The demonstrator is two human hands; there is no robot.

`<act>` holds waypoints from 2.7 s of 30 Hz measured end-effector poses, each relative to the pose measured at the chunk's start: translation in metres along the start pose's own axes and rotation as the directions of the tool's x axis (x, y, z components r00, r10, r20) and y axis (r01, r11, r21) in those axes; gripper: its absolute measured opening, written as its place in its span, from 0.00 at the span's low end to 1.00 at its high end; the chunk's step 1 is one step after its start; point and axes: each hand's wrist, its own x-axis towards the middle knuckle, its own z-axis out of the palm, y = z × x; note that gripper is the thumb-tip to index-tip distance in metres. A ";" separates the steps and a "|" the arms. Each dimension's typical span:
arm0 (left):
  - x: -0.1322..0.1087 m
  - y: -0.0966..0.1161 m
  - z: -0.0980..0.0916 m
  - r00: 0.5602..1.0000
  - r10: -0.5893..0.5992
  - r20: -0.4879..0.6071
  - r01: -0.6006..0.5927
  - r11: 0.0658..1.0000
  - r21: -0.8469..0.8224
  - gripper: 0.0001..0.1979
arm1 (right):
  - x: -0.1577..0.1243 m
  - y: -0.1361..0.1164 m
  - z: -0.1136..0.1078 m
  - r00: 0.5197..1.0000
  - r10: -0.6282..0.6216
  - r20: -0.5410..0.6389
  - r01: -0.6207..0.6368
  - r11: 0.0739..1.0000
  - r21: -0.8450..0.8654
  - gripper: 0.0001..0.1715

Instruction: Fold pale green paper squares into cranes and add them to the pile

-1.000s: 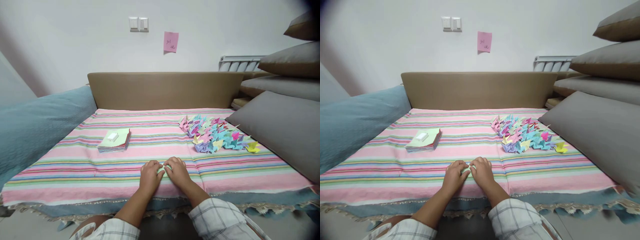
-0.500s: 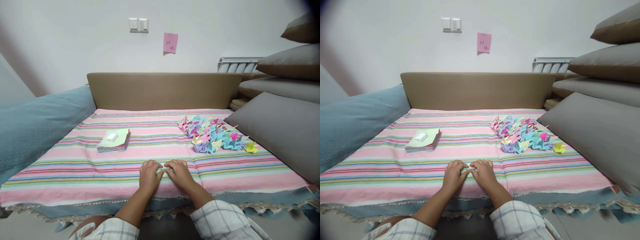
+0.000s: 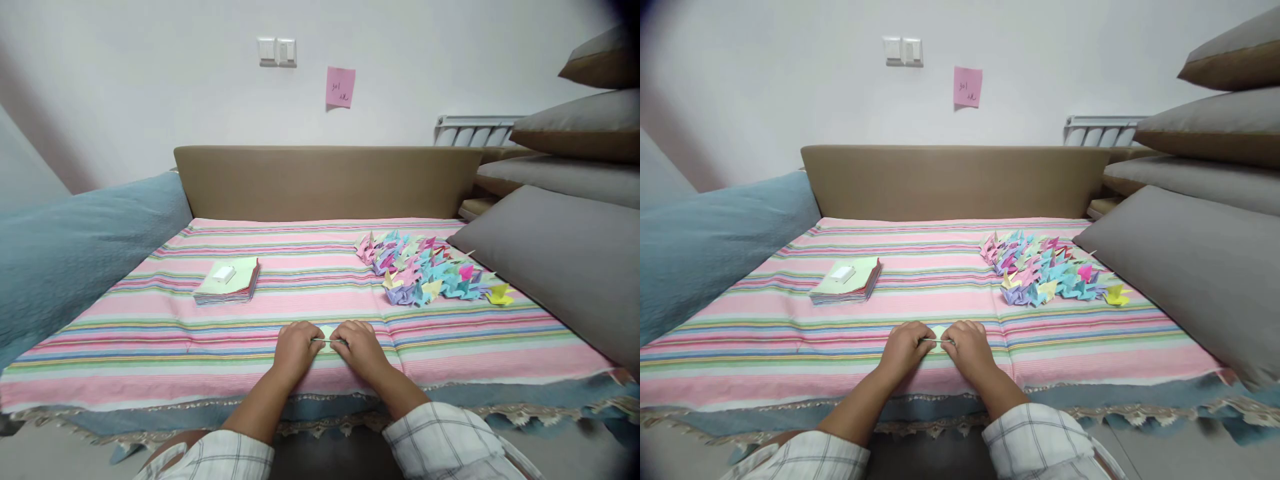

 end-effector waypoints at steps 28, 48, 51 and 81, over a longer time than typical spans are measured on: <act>-0.008 -0.017 -0.002 0.915 0.402 0.000 -0.381 0.868 0.318 0.07 | -0.013 0.016 0.004 0.985 -0.156 -0.069 0.152 0.986 -0.067 0.07; -0.018 -0.011 -0.017 0.955 0.183 0.232 -0.265 0.875 0.404 0.11 | -0.025 0.013 -0.002 0.975 -0.222 -0.011 0.217 0.961 -0.173 0.17; -0.019 -0.013 -0.021 0.959 0.141 0.245 -0.235 0.881 0.411 0.11 | -0.027 0.013 -0.003 0.980 -0.201 -0.005 0.198 0.965 -0.170 0.19; -0.011 -0.011 -0.007 0.940 0.329 0.091 -0.340 0.881 0.329 0.10 | -0.027 0.012 -0.003 0.978 -0.201 -0.046 0.195 0.974 -0.111 0.15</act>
